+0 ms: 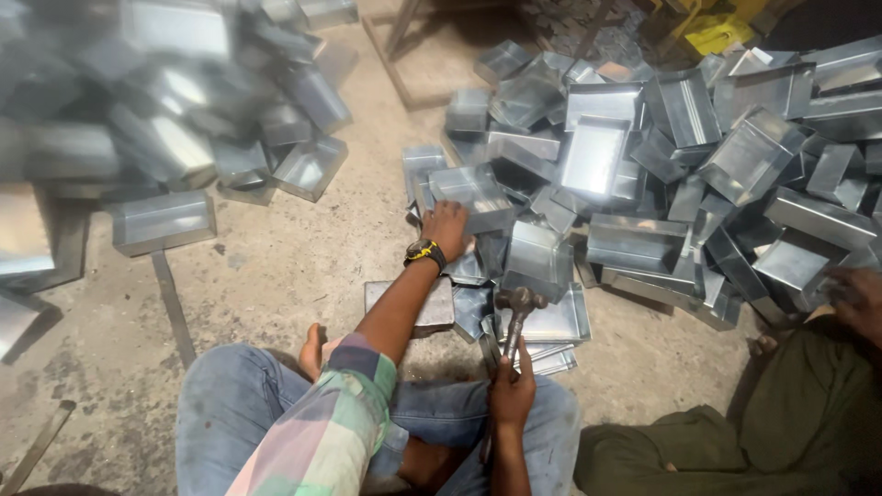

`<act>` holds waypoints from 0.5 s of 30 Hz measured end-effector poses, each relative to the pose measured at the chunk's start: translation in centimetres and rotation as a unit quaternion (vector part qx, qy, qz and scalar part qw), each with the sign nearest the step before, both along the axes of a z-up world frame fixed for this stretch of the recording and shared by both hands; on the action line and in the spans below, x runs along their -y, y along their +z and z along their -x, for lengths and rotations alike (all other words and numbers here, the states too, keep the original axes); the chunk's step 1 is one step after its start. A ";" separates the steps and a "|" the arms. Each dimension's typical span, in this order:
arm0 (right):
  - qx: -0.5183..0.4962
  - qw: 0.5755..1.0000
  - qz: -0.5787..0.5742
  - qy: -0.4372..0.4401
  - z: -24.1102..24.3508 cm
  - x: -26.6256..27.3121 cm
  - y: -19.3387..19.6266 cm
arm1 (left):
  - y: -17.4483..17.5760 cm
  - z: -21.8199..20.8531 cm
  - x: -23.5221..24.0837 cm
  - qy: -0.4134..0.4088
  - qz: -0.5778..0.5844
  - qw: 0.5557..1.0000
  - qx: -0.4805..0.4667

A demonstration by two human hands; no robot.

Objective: The person uses a hammer to flatten and shape the edges of small metal boxes while sitting on the floor.

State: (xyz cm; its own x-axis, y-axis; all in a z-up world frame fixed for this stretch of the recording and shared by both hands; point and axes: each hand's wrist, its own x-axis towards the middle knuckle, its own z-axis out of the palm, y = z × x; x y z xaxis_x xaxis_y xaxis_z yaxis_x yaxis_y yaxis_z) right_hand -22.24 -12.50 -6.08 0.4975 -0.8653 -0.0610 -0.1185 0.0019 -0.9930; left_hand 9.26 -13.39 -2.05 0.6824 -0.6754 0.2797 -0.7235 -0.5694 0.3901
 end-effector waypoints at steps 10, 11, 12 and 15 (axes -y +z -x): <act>0.035 0.995 -0.098 0.009 -0.1 -0.9 2.5 | 3.4 8.8 -6.1 0.020 0.069 0.993 0.095; 0.027 0.994 -0.101 0.009 0.2 -1.0 2.4 | 3.4 10.6 -6.7 0.019 0.051 0.994 0.097; 0.026 0.998 -0.062 0.010 0.3 -1.1 2.2 | 3.3 12.2 -7.2 0.018 0.032 0.994 0.100; 0.014 1.000 0.027 0.008 0.1 -0.7 1.8 | 2.6 15.4 -8.3 -0.018 0.072 0.991 0.113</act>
State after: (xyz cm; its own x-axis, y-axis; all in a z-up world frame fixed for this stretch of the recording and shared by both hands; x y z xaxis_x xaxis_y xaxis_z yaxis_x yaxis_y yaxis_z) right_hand -22.31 -11.76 -4.25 0.5115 -0.8593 -0.0001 -0.0910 -0.0540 -0.9944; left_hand -6.11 -5.12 0.56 0.5678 -0.6400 0.5176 -0.8202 -0.4928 0.2904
